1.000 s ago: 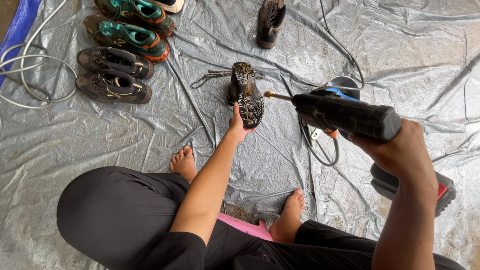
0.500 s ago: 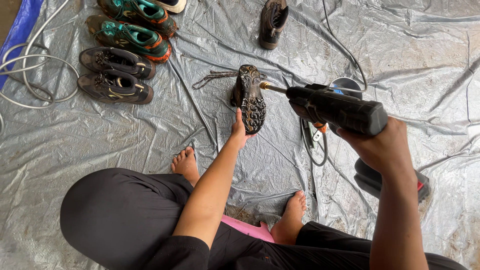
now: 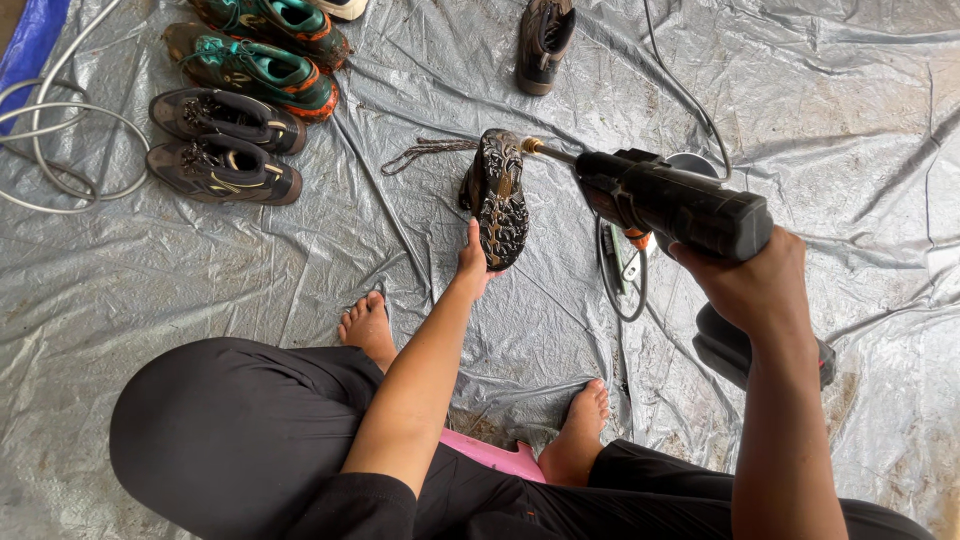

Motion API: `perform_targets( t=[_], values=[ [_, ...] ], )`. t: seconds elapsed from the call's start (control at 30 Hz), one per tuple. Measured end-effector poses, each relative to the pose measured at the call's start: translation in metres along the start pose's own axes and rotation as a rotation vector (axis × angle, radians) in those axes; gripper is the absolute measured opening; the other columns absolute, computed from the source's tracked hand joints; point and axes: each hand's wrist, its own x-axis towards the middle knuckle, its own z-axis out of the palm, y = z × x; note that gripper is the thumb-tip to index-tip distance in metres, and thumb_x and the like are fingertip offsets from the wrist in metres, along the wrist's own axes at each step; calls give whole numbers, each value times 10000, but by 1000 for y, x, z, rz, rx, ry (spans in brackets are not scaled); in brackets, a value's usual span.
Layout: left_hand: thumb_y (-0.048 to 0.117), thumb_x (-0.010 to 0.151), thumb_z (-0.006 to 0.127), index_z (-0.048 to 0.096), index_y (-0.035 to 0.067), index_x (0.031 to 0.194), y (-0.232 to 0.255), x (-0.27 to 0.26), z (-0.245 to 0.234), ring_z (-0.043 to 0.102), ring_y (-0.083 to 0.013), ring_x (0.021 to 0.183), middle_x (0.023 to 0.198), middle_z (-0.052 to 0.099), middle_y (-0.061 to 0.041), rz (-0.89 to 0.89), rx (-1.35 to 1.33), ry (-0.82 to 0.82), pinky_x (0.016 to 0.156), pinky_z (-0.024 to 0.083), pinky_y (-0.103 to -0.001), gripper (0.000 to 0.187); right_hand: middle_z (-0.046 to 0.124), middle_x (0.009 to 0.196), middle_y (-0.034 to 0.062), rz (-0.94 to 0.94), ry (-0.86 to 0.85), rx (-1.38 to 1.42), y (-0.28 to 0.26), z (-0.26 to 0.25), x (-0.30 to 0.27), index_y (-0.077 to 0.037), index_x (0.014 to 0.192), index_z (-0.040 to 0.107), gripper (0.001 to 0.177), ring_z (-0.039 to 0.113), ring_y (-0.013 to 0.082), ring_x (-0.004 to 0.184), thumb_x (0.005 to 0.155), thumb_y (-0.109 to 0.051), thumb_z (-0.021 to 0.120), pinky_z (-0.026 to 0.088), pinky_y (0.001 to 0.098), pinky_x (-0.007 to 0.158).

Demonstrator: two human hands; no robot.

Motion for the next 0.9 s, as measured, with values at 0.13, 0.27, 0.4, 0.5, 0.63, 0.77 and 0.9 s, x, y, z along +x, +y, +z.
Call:
perform_targets(
  t=[0.13, 0.27, 0.4, 0.5, 0.63, 0.77, 0.9],
  values=[
    [794, 904, 370, 323, 66, 1670, 2, -5, 0, 581, -369, 1283, 1503, 520, -221, -5, 16, -7, 975, 630, -541, 1058, 753, 915, 198, -119, 35, -69, 3, 8, 1, -59, 1046, 749, 433, 694, 408, 877, 834, -407, 897, 498, 489, 756],
    [794, 900, 382, 352, 68, 1649, 1, -3, -2, 569, -400, 1319, 1533, 488, -223, -2, -9, -7, 972, 623, -551, 1044, 722, 843, 172, -91, 18, -29, 4, 12, 4, -43, 949, 714, 422, 676, 352, 807, 842, -408, 899, 492, 466, 726],
    [811, 880, 357, 290, 113, 1689, -2, 0, -2, 564, -349, 1276, 1655, 359, -195, 15, 31, -11, 987, 630, -545, 1070, 735, 897, 214, -94, 5, -102, 4, 15, 6, -43, 996, 727, 472, 661, 454, 875, 839, -461, 881, 481, 514, 765],
    [816, 871, 368, 303, 114, 1684, -3, 2, -3, 443, -434, 1462, 1720, 278, -192, 17, 19, -25, 975, 631, -542, 1076, 731, 873, 192, -98, 18, -42, 6, 15, 5, -32, 962, 712, 472, 664, 400, 806, 818, -438, 905, 485, 487, 734],
    [800, 892, 360, 291, 115, 1690, 3, -9, -3, 513, -416, 1381, 1679, 331, -203, 14, 26, -24, 976, 632, -538, 1054, 752, 907, 219, -145, 30, -107, 0, 16, 6, -56, 1013, 739, 428, 680, 470, 899, 861, -435, 866, 499, 510, 790],
    [841, 884, 318, 340, 120, 1671, 6, -5, 1, 635, -335, 1175, 1568, 447, -187, -4, 72, 27, 768, 651, -415, 1067, 742, 865, 169, -33, -19, -8, -11, 5, 3, -55, 1006, 764, 457, 684, 286, 842, 796, -431, 915, 502, 455, 735],
    [865, 868, 270, 749, -31, 1119, 30, -22, 9, 761, -449, 832, 1152, 748, -252, 163, 383, 332, 651, 654, -480, 1046, 774, 1040, 138, -49, -73, 18, -25, -19, 5, -138, 1226, 764, 487, 705, 283, 966, 810, -366, 876, 495, 434, 800]
  ],
)
